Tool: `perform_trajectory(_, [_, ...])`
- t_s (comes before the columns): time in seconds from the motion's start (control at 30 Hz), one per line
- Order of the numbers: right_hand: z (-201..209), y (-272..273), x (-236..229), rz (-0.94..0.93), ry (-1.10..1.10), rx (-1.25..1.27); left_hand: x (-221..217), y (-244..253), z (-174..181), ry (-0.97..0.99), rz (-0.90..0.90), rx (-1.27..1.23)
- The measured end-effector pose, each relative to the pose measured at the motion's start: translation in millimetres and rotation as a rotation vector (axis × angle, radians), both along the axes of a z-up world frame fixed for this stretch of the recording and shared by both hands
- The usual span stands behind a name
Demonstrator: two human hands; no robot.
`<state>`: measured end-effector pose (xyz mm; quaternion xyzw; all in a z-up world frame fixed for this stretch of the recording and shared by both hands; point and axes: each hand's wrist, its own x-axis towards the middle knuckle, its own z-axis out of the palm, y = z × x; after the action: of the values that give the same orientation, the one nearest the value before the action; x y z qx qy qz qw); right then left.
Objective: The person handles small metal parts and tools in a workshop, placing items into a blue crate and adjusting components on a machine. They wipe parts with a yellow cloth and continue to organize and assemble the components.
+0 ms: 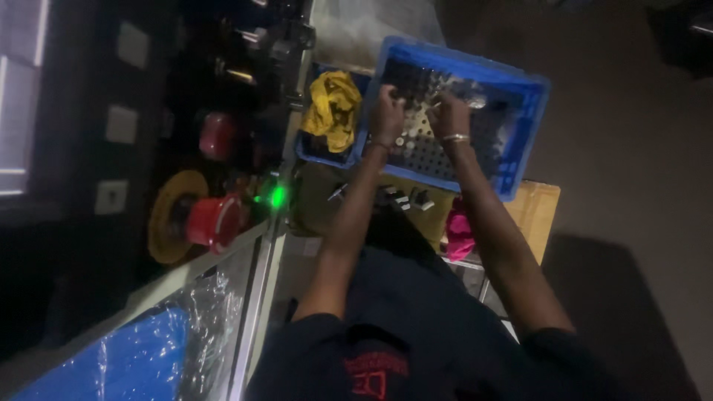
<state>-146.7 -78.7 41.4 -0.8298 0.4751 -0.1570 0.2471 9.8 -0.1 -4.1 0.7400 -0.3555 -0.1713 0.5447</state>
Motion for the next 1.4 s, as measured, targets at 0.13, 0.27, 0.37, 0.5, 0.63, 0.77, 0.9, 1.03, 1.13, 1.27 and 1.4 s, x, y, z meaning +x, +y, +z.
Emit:
perform_trajectory(0.13, [-3.6,-6.7,22.4,0.124,0.025,-0.161,1.3,-20.4,1.7,-0.052,-0.085,0.310])
perform_trajectory(0.27, [3.9,2.9,32.6,0.063,0.100,-0.138,-6.2,-28.7,-19.9,-0.316,-0.176,0.048])
perform_trajectory(0.37, [5.9,11.1,36.0,-0.123,0.009,-0.029,-1.6,-32.9,-30.2,-0.403,-0.205,-0.045])
perform_trajectory(0.5, [-13.0,18.9,29.7,-0.093,-0.097,-0.212,4.3,-33.2,-25.0,-0.379,-0.262,-0.063])
perform_trajectory(0.63, [-38.9,22.1,31.9,-0.062,-0.101,-0.222,10.9,-28.5,-4.1,-0.357,-0.304,-0.042])
perform_trajectory(0.77, [-46.4,35.3,25.3,-0.126,-0.084,0.081,6.4,-22.7,6.8,-0.316,-0.270,-0.024])
perform_trajectory(0.9, [-42.8,51.3,11.7,0.013,0.186,-0.206,-3.5,-31.3,-0.7,-0.332,-0.226,-0.074])
perform_trajectory(1.03, [-46.8,52.8,9.7,0.039,0.213,-0.187,-14.2,-36.3,-17.6,-0.333,-0.182,0.034])
perform_trajectory(1.13, [-49.5,50.1,2.9,0.058,0.197,-0.166,-17.5,-25.9,-27.7,-0.233,-0.153,-0.057])
perform_trajectory(1.27, [-41.8,51.7,-24.9,0.107,0.094,-0.269,-7.1,-23.5,-28.2,-0.260,-0.291,-0.185])
perform_trajectory(1.4, [-19.3,46.1,-83.7,-0.081,-0.042,-0.236,-4.6,-25.9,-12.0,-0.380,-0.247,-0.025])
